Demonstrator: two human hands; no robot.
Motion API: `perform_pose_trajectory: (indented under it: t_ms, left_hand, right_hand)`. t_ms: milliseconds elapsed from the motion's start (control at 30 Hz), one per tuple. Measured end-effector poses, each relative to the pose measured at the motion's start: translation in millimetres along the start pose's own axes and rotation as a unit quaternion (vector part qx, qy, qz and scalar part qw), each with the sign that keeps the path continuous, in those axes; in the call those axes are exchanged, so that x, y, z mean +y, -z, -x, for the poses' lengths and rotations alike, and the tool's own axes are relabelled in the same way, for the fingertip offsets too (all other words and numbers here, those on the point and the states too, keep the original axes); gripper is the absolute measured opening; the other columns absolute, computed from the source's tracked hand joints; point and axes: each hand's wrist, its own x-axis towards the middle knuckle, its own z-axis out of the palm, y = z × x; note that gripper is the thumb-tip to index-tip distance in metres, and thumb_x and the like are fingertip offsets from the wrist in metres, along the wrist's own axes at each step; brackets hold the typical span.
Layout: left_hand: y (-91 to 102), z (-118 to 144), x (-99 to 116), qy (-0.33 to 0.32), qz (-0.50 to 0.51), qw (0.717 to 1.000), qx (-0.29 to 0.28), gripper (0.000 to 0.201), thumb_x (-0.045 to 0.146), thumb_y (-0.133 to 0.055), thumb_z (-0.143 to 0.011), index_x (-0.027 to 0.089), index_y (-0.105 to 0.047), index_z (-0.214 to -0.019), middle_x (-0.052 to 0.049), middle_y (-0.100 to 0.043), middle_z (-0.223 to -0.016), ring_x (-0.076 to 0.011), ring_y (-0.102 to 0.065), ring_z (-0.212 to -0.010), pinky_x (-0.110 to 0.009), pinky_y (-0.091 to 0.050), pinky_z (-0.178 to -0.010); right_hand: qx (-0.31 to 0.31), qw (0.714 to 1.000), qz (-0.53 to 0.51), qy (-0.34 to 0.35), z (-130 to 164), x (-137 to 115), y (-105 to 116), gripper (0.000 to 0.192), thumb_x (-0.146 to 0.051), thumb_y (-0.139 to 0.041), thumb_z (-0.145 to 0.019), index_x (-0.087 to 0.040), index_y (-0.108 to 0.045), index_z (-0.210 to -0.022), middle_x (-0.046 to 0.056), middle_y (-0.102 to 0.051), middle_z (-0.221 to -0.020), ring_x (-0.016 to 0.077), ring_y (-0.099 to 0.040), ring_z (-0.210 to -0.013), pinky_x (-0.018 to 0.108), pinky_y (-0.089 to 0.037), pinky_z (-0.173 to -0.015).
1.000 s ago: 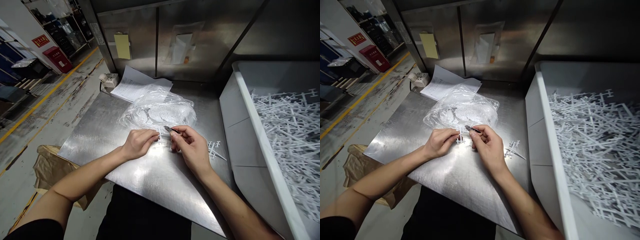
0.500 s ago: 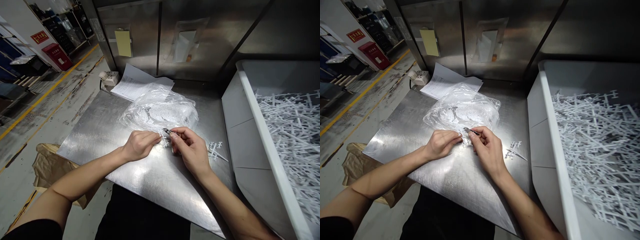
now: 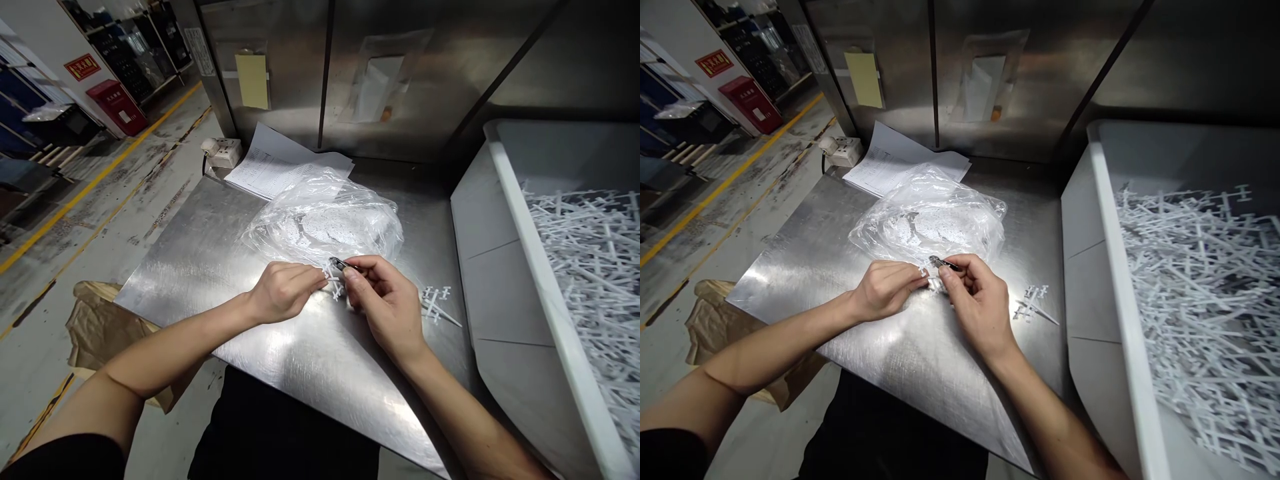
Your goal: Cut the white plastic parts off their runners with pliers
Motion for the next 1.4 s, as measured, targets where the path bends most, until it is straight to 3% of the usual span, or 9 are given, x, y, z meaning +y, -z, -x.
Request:
perform_pose_trajectory:
  t_ms: [300,467,700,967,1133,1400]
  left_hand:
    - [-5.2,5.2,0.3,0.005,0.004,1.000,0.002,0.012,0.018,-0.060,-0.111,0.017,-0.069,-0.103,-0.004,-0.079,-0.086,-0.0159,-0.077,-0.074,-0.026,-0.058,-0.066]
    - [-5.5,3.8,2.3,0.014,0.003,1.000,-0.007,0.015,0.019,-0.059,-0.112,0.017,-0.068,-0.100,-0.002,-0.076,-0.079,-0.0151,-0.074,-0.068,-0.026,-0.054,-0.062]
    - [-3.9,-0.6,5.4,0.032,0.018,0.999,-0.004,0.015,0.021,-0.057,-0.113,0.015,-0.070,-0.108,-0.002,-0.077,-0.080,-0.0142,-0.073,-0.066,-0.026,-0.053,-0.060]
    - [-1.0,-2.7,5.5,0.036,0.015,0.999,-0.013,0.023,0.021,-0.054,-0.113,0.017,-0.065,-0.092,0.000,-0.069,-0.071,-0.0128,-0.065,-0.059,-0.027,-0.045,-0.055]
    - [0.5,-2.6,5.4,0.031,0.006,0.999,-0.024,0.024,0.021,-0.051,-0.113,0.017,-0.066,-0.095,-0.002,-0.073,-0.075,-0.0139,-0.069,-0.063,-0.027,-0.049,-0.057]
    - [1.2,-2.7,5.5,0.021,-0.004,0.999,-0.026,0.023,0.021,-0.050,-0.113,0.017,-0.066,-0.096,-0.001,-0.072,-0.075,-0.0140,-0.069,-0.064,-0.027,-0.049,-0.057]
  right_hand:
    - [0.003,0.999,0.037,-0.006,3.8,4.8,0.2,0.026,-0.047,-0.074,-0.102,-0.023,-0.077,-0.111,0.004,-0.074,-0.087,0.0192,-0.067,-0.076,0.031,-0.051,-0.062]
    - [0.007,0.999,0.040,-0.003,2.7,6.4,-1.5,0.024,-0.045,-0.073,-0.102,-0.022,-0.077,-0.107,0.002,-0.073,-0.084,0.0172,-0.063,-0.074,0.030,-0.048,-0.064]
    - [0.008,0.999,0.011,-0.052,-1.0,7.1,-3.9,0.029,-0.049,-0.075,-0.099,-0.020,-0.074,-0.095,0.001,-0.068,-0.076,0.0162,-0.058,-0.069,0.029,-0.043,-0.062]
    - [0.003,1.000,0.019,-0.001,5.0,-1.5,1.5,0.027,-0.049,-0.074,-0.101,-0.024,-0.076,-0.107,0.002,-0.070,-0.083,0.0185,-0.061,-0.071,0.031,-0.046,-0.062]
    - [-0.019,0.998,0.052,0.040,8.9,-5.4,0.9,0.020,-0.044,-0.072,-0.103,-0.025,-0.077,-0.107,0.001,-0.071,-0.080,0.0194,-0.064,-0.071,0.034,-0.053,-0.068]
    - [-0.018,0.996,0.073,0.049,8.5,-5.2,-0.5,0.018,-0.042,-0.073,-0.102,-0.024,-0.076,-0.105,0.001,-0.074,-0.080,0.0180,-0.065,-0.067,0.032,-0.052,-0.063]
